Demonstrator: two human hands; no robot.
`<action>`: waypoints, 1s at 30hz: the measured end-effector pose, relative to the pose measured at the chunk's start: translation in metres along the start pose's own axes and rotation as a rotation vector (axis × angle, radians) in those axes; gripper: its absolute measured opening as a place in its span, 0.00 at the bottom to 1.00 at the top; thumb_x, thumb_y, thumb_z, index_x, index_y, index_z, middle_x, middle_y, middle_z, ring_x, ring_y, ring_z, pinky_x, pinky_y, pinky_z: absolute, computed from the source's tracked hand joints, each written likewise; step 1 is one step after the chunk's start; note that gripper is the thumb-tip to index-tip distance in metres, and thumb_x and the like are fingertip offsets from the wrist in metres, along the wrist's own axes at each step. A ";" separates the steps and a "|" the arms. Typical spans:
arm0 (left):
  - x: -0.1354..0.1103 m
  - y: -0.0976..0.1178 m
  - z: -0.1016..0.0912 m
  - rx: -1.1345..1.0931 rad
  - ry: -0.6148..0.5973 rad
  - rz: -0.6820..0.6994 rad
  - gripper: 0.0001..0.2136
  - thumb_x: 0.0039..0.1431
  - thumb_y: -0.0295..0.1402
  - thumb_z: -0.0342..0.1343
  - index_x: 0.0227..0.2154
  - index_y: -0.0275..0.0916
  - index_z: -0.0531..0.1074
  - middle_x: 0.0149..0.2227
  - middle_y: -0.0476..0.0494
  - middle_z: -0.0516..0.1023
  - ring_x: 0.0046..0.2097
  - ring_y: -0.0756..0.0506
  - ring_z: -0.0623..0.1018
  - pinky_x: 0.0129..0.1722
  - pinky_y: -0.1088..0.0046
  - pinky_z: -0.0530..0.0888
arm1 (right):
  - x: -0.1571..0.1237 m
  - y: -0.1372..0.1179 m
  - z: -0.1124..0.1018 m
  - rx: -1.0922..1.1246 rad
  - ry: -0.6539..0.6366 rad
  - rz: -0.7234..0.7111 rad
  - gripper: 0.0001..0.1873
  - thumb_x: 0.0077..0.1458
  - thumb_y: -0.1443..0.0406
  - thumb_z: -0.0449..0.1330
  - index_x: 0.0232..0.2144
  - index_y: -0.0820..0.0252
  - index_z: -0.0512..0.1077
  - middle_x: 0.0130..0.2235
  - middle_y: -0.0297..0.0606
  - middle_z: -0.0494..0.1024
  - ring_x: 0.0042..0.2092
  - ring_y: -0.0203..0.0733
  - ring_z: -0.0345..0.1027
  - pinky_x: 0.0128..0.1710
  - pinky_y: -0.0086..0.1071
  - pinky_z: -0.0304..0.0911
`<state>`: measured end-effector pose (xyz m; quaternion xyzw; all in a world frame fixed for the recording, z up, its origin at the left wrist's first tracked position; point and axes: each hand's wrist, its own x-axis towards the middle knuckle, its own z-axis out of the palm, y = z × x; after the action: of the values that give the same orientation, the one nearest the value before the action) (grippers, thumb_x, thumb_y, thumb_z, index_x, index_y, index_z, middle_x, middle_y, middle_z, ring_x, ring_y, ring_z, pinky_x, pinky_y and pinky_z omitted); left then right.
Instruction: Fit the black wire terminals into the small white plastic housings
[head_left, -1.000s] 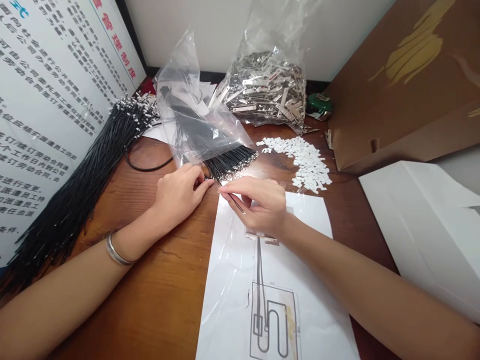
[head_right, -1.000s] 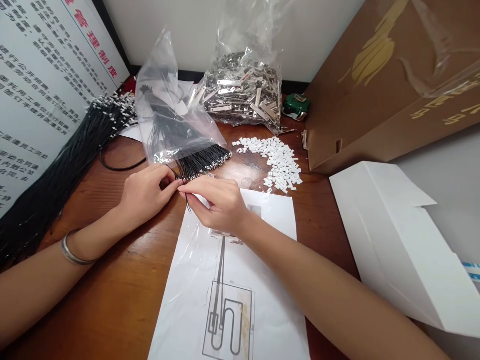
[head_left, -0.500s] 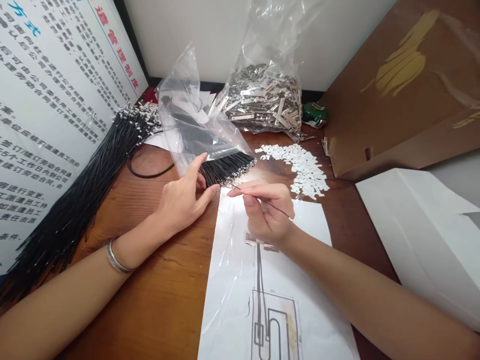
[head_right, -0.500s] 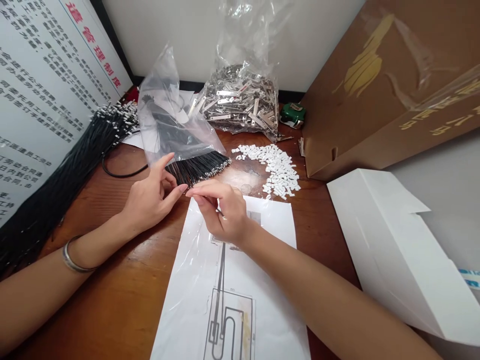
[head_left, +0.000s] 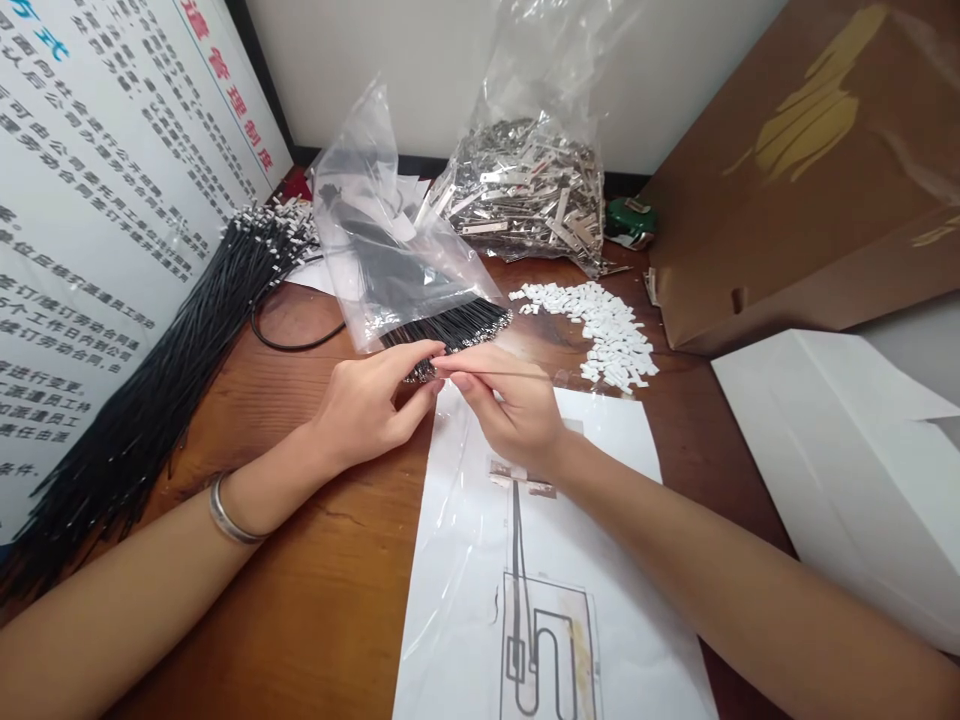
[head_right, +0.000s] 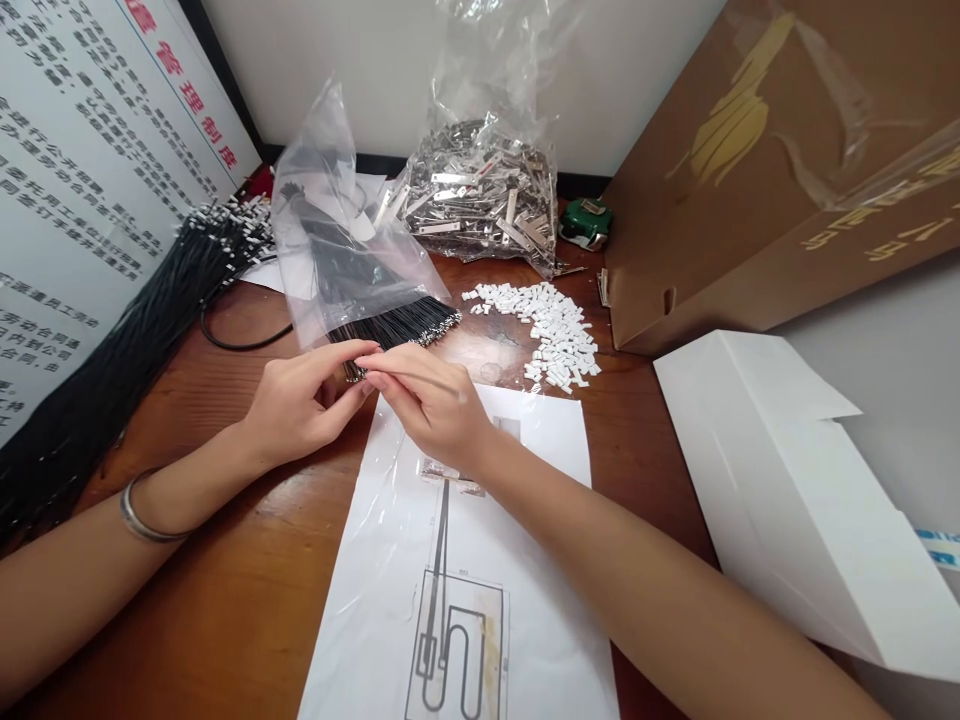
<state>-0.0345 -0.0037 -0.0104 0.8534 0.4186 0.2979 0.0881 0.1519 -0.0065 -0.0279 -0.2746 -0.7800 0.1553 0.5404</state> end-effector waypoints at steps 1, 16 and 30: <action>0.000 0.000 0.000 -0.005 0.004 0.011 0.15 0.62 0.34 0.54 0.50 0.35 0.73 0.41 0.43 0.82 0.39 0.47 0.81 0.39 0.76 0.75 | 0.001 0.000 0.000 -0.006 0.002 0.012 0.10 0.64 0.71 0.54 0.40 0.58 0.75 0.39 0.39 0.82 0.42 0.38 0.76 0.41 0.32 0.72; 0.002 -0.004 0.004 0.010 0.084 0.043 0.07 0.64 0.31 0.54 0.36 0.36 0.76 0.31 0.47 0.80 0.31 0.51 0.76 0.31 0.76 0.67 | -0.001 -0.002 0.008 0.261 0.494 0.241 0.13 0.69 0.58 0.47 0.34 0.53 0.66 0.28 0.31 0.73 0.20 0.28 0.61 0.12 0.24 0.47; 0.001 -0.004 0.004 -0.015 0.093 0.103 0.09 0.60 0.35 0.58 0.33 0.34 0.78 0.24 0.47 0.77 0.25 0.52 0.73 0.26 0.76 0.65 | -0.002 0.000 0.005 0.226 0.403 0.432 0.17 0.66 0.53 0.51 0.31 0.57 0.69 0.25 0.31 0.72 0.21 0.29 0.62 0.19 0.27 0.56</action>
<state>-0.0342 0.0002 -0.0141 0.8584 0.3753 0.3447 0.0595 0.1483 -0.0072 -0.0313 -0.3976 -0.5586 0.2945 0.6657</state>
